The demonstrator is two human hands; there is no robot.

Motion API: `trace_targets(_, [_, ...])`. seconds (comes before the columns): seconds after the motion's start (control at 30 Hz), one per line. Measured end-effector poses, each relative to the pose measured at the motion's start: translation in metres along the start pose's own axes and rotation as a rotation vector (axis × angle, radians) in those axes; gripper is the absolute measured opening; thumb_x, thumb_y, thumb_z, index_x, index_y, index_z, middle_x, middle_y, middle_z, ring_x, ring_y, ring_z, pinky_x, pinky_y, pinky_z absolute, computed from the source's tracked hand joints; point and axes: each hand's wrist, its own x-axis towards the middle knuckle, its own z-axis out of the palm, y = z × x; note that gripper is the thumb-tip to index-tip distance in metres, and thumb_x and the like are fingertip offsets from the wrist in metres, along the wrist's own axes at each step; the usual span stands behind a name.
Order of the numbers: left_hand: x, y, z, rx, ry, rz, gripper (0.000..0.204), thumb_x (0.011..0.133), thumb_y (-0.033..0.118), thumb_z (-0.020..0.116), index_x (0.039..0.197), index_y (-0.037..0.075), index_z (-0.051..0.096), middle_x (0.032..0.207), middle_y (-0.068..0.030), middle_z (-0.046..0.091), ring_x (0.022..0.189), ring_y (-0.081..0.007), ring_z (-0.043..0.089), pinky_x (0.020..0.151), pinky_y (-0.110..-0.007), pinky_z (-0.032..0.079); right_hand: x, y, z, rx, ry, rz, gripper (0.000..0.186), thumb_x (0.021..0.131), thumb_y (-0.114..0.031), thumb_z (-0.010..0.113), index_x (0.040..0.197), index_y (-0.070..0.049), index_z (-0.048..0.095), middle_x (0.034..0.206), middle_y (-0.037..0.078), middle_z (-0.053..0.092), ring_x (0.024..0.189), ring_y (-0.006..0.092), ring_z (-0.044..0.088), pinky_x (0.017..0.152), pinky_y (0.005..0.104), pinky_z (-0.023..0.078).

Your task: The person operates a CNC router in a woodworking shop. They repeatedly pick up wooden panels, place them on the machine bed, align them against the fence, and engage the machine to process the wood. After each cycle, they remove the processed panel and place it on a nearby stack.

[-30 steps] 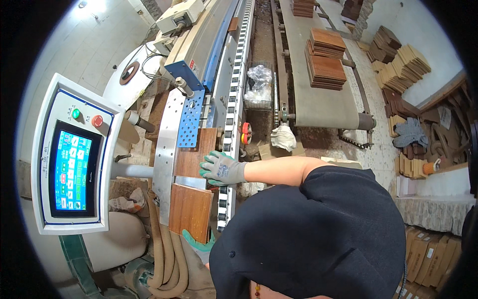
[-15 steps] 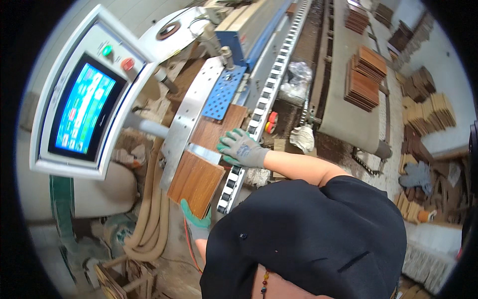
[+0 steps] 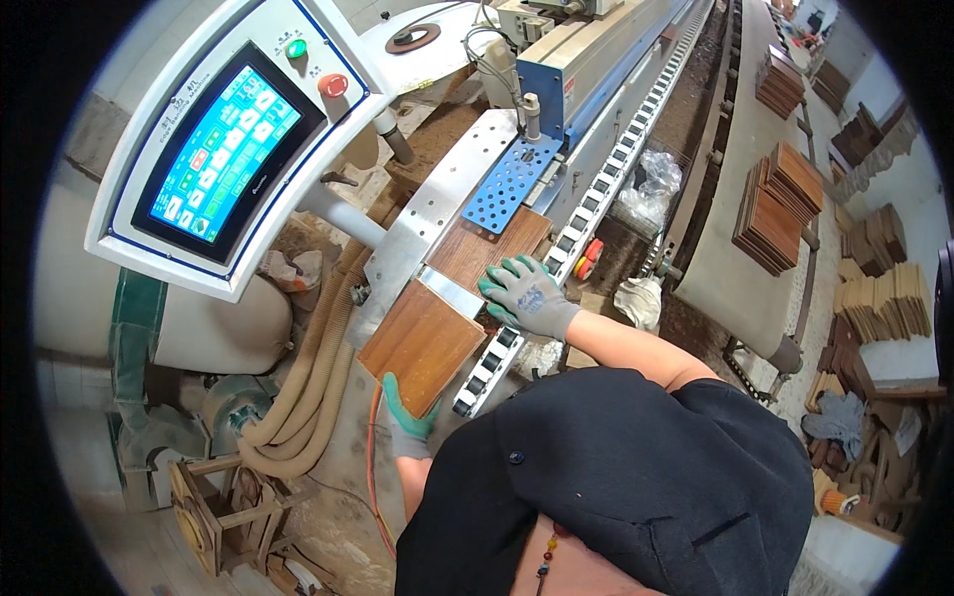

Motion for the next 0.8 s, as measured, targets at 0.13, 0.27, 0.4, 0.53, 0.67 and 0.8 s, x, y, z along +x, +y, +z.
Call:
trace_targets(0.13, [-0.007, 0.004, 0.005, -0.159, -0.059, -0.065, 0.071, 0.098, 0.061, 0.052, 0.149, 0.013, 0.043, 0.142, -0.0107, 0.058, 0.122, -0.0274, 0.061, 0.094, -0.042, 0.054, 0.002, 0.014, -0.001, -0.006, -0.012, 0.047, 0.040, 0.094, -0.042, 0.062, 0.125, -0.016, 0.066, 0.133, 0.010, 0.059, 0.125, 0.0316, 0.054, 0.112, 0.0496, 0.036])
trace_targets(0.27, [-0.008, 0.006, 0.008, -0.034, -0.126, 0.055, 0.073, 0.099, 0.059, 0.051, 0.152, 0.011, 0.038, 0.144, -0.0128, 0.055, 0.125, -0.0280, 0.060, 0.099, -0.043, 0.053, 0.005, 0.041, -0.003, -0.072, -0.061, 0.102, 0.042, 0.097, -0.045, 0.058, 0.130, -0.018, 0.064, 0.134, 0.008, 0.059, 0.129, 0.0316, 0.053, 0.114, 0.0490, 0.035])
trace_targets(0.4, [-0.005, 0.006, 0.009, -0.141, -0.032, -0.063, 0.074, 0.099, 0.058, 0.052, 0.153, 0.010, 0.037, 0.144, -0.0139, 0.055, 0.125, -0.0281, 0.060, 0.098, -0.043, 0.053, 0.006, 0.074, -0.003, -0.139, -0.081, 0.140, 0.043, 0.101, -0.046, 0.052, 0.134, -0.021, 0.061, 0.136, 0.008, 0.059, 0.131, 0.0333, 0.053, 0.114, 0.0496, 0.034])
trace_targets(0.53, [-0.006, 0.008, 0.011, -0.060, -0.041, -0.019, 0.071, 0.099, 0.057, 0.052, 0.152, 0.011, 0.038, 0.144, -0.0140, 0.054, 0.124, -0.0282, 0.060, 0.097, -0.043, 0.054, 0.006, 0.107, -0.005, -0.194, -0.102, 0.201, 0.043, 0.101, -0.045, 0.052, 0.137, -0.022, 0.060, 0.144, 0.008, 0.056, 0.133, 0.0331, 0.051, 0.115, 0.0481, 0.034])
trace_targets(0.67, [-0.008, 0.010, 0.011, -0.190, 0.018, -0.102, 0.062, 0.101, 0.052, 0.054, 0.148, 0.013, 0.043, 0.143, -0.0134, 0.055, 0.124, -0.0297, 0.060, 0.098, -0.043, 0.054, 0.009, 0.140, -0.009, -0.234, -0.081, 0.287, 0.043, 0.102, -0.042, 0.052, 0.141, -0.024, 0.057, 0.149, 0.006, 0.054, 0.135, 0.0320, 0.050, 0.113, 0.0460, 0.035])
trace_targets(0.8, [-0.012, 0.010, 0.006, -0.114, -0.076, -0.047, 0.067, 0.098, 0.039, 0.064, 0.152, 0.011, 0.036, 0.145, -0.0152, 0.053, 0.127, -0.0292, 0.058, 0.103, -0.041, 0.049, 0.014, 0.159, -0.012, -0.277, -0.038, 0.408, 0.043, 0.096, -0.032, 0.060, 0.139, -0.026, 0.060, 0.144, 0.008, 0.058, 0.131, 0.0339, 0.053, 0.111, 0.0476, 0.037])
